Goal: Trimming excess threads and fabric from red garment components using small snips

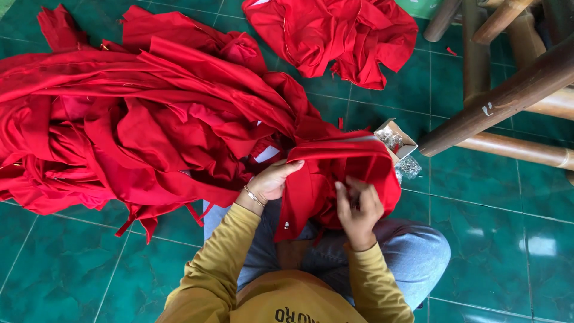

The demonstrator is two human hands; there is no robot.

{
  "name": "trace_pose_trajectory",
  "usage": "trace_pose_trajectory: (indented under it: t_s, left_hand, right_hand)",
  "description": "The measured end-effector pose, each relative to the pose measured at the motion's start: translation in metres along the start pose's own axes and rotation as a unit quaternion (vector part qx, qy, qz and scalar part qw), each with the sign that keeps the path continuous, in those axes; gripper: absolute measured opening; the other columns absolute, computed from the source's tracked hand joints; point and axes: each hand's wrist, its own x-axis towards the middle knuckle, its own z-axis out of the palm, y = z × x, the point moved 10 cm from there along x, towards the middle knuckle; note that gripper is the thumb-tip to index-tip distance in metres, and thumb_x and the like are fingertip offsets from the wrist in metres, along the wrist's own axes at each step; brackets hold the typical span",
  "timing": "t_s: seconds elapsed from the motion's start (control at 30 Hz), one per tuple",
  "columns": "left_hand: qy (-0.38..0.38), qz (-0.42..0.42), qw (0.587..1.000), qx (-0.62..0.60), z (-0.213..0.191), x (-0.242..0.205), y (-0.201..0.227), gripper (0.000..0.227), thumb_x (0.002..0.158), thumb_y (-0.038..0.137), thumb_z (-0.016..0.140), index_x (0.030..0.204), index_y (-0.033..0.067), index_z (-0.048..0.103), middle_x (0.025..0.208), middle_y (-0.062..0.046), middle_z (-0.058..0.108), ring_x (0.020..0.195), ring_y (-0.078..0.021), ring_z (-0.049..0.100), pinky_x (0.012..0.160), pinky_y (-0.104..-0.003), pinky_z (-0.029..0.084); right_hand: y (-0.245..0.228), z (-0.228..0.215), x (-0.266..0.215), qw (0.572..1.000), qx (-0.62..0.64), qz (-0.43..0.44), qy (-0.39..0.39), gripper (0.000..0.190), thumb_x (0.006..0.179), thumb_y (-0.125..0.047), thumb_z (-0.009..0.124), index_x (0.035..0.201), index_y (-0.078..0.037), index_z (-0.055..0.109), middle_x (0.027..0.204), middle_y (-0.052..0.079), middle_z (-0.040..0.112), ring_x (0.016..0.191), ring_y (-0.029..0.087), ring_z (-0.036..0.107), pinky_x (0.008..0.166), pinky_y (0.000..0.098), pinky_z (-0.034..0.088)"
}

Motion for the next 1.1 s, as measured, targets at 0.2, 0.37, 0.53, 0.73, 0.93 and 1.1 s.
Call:
trace_pose_trajectory:
  t_s: [0.2,0.37,0.53,0.73,0.93,1.1]
  left_hand:
    - [0.021,0.003,1.0,-0.019,-0.002,0.004,-0.007,0.023,0.097,0.017,0.072,0.113,0.001,0.073,0.105,-0.023,0.075,0.09,-0.037,0.077,0.08,-0.054,0.063]
    - [0.031,-0.01,0.999,-0.008,0.003,0.0,-0.025,0.022,0.096,0.018,0.073,0.111,0.0017,0.072,0.103,-0.022,0.076,0.087,-0.0355,0.077,0.079,-0.053,0.063]
    - [0.104,0.124,0.979,0.121,0.02,-0.028,-0.01,0.042,0.073,0.005,0.092,0.11,0.0096,0.072,0.101,-0.008,0.075,0.093,-0.0211,0.073,0.086,-0.039,0.059]
    - [0.15,0.202,0.955,0.159,0.041,-0.043,-0.001,0.046,0.069,0.001,0.092,0.107,0.0113,0.068,0.098,-0.001,0.072,0.096,-0.0152,0.066,0.088,-0.033,0.051]
    - [0.165,0.198,0.953,0.159,0.03,-0.028,-0.018,0.045,0.068,0.0,0.091,0.104,0.0135,0.069,0.094,0.002,0.07,0.09,-0.0112,0.064,0.082,-0.027,0.049]
    - [0.165,0.199,0.95,0.174,0.053,-0.046,0.003,0.044,0.067,0.001,0.091,0.103,0.0134,0.068,0.092,0.002,0.069,0.089,-0.0119,0.063,0.081,-0.027,0.048]
  right_hand:
    - [-0.036,0.008,-0.016,0.997,-0.058,-0.039,-0.038,0.016,0.082,-0.021,0.088,0.092,-0.014,0.078,0.076,0.002,0.072,0.062,0.024,0.067,0.055,0.034,0.053]
    - [0.001,0.036,0.001,0.993,-0.041,0.063,-0.096,0.02,0.091,-0.017,0.08,0.108,-0.006,0.077,0.091,0.014,0.075,0.085,0.037,0.073,0.068,0.0459,0.059]
    - [0.049,0.071,-0.027,0.948,0.097,0.236,-0.19,0.018,0.085,-0.017,0.085,0.103,-0.013,0.083,0.079,0.011,0.071,0.08,0.029,0.074,0.073,0.0402,0.056]
    - [0.005,0.048,-0.021,0.87,-0.053,0.317,-0.374,0.075,0.1,-0.047,0.055,0.154,0.002,0.041,0.136,0.037,0.055,0.126,0.058,0.053,0.108,0.0678,0.039]
    - [-0.014,0.033,-0.043,0.961,-0.041,0.103,-0.252,0.05,0.102,-0.014,0.062,0.15,-0.004,0.055,0.105,0.024,0.068,0.103,0.046,0.069,0.081,0.0476,0.06]
    - [-0.014,0.037,-0.033,0.96,-0.005,0.134,-0.245,0.043,0.1,-0.013,0.064,0.143,-0.007,0.06,0.12,0.022,0.068,0.112,0.045,0.067,0.092,0.0518,0.057]
